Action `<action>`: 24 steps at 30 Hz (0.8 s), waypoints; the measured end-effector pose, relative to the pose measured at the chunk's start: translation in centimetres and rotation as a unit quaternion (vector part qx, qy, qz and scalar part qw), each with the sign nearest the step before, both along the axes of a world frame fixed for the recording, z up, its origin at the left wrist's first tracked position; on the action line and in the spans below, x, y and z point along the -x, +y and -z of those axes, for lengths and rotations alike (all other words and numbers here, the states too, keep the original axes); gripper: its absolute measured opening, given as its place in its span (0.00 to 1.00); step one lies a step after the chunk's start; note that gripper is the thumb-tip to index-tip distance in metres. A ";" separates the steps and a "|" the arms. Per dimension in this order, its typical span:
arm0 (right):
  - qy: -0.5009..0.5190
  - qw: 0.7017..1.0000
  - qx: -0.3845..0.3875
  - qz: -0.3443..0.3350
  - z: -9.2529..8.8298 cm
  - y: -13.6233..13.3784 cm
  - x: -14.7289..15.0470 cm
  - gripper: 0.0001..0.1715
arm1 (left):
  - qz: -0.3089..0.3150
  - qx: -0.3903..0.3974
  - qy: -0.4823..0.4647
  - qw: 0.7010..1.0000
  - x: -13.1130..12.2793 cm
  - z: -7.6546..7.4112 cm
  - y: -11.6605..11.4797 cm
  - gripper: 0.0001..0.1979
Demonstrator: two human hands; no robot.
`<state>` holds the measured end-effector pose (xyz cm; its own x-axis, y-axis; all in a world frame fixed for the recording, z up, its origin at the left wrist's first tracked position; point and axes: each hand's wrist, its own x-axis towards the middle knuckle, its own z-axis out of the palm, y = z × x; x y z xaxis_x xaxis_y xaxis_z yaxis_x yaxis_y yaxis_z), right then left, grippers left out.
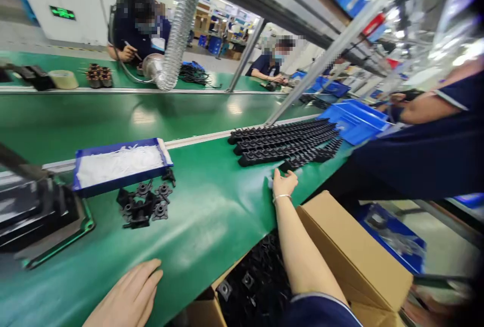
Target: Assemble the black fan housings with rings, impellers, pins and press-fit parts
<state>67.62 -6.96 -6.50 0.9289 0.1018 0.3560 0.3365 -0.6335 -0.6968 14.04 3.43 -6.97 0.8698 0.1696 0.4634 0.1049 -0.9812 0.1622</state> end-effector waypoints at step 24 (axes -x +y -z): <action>-0.124 0.831 0.080 -0.536 -4.9 10.6 25.9 0.35 | -0.711 0.037 -0.133 0.690 23.8 -5.5 0.4 0.43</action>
<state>41.76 3.65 -1.56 0.1742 0.8880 0.4255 0.8881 0.0450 -0.4575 -9.80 3.87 -1.43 -0.3135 0.7950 0.5193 0.9095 0.0942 0.4050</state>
